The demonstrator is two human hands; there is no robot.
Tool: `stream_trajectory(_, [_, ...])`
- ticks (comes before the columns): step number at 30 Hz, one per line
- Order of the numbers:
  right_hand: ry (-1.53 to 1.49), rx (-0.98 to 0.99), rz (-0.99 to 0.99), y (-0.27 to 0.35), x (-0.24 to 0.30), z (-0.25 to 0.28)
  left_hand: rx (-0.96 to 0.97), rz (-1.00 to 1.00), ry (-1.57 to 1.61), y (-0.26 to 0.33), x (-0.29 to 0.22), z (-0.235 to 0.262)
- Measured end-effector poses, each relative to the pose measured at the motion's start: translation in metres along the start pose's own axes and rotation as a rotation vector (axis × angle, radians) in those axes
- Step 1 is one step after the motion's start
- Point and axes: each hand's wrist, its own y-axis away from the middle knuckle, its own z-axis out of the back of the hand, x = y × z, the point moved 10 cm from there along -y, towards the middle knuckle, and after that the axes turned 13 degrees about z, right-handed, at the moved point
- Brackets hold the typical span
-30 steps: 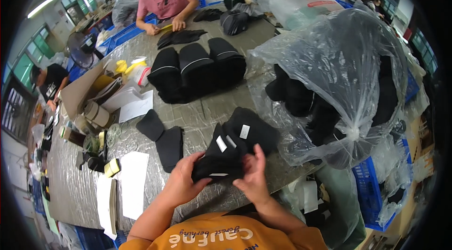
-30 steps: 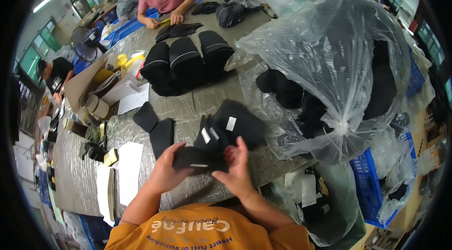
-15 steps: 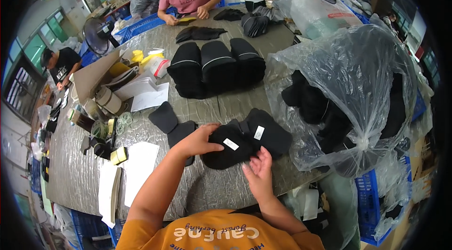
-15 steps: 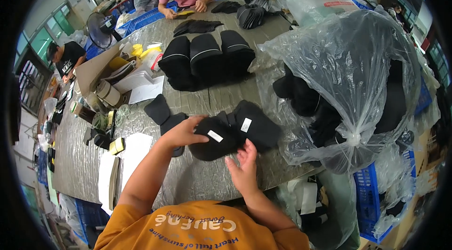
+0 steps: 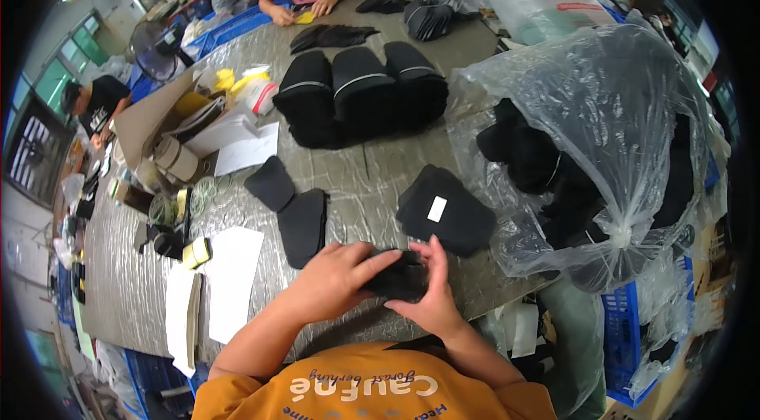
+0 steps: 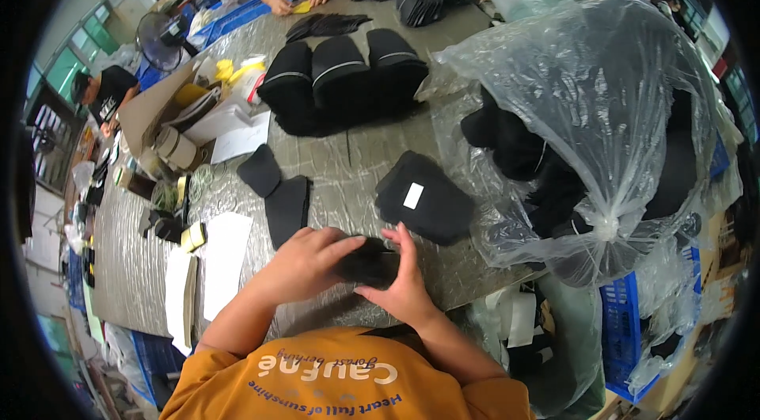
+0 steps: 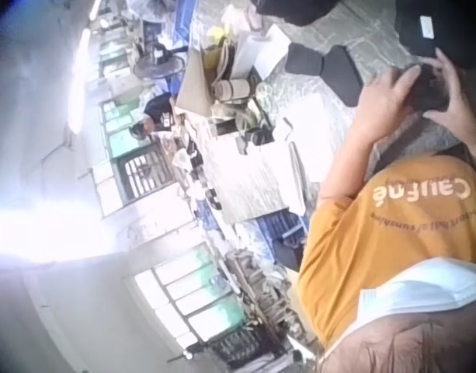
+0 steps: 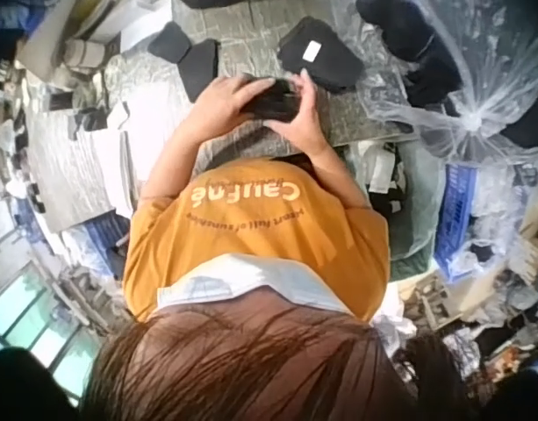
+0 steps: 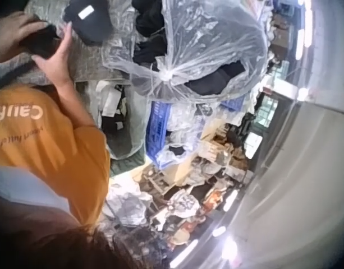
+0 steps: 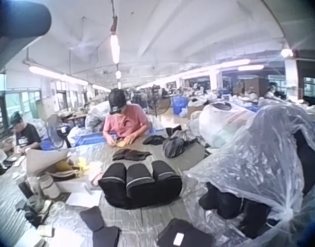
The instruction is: The recorder sorts through a stack of black fabric shoe components and applies white labels to them.
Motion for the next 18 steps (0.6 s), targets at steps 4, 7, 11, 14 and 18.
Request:
stream_trajectory(4, [0.089,0.079,-0.059,0.013,-0.019,-0.007,-0.039,0.030,0.138,0.013,0.008,-0.007])
stream_trajectory(7, [0.187,0.114,-0.012,0.012,-0.011,-0.006,-0.168,0.122,0.325,0.042,0.063,-0.020])
stream_trajectory(11, [0.333,0.289,0.196,0.000,0.016,-0.026,-0.237,0.395,1.308,0.062,0.109,-0.076])
stream_trajectory(14, [0.318,0.142,0.121,0.006,0.001,-0.010,-0.372,0.308,1.450,0.059,0.098,-0.075])
stream_trajectory(18, [0.250,0.103,0.067,0.012,-0.013,-0.007,-0.376,0.341,1.473,0.050,0.103,-0.076])
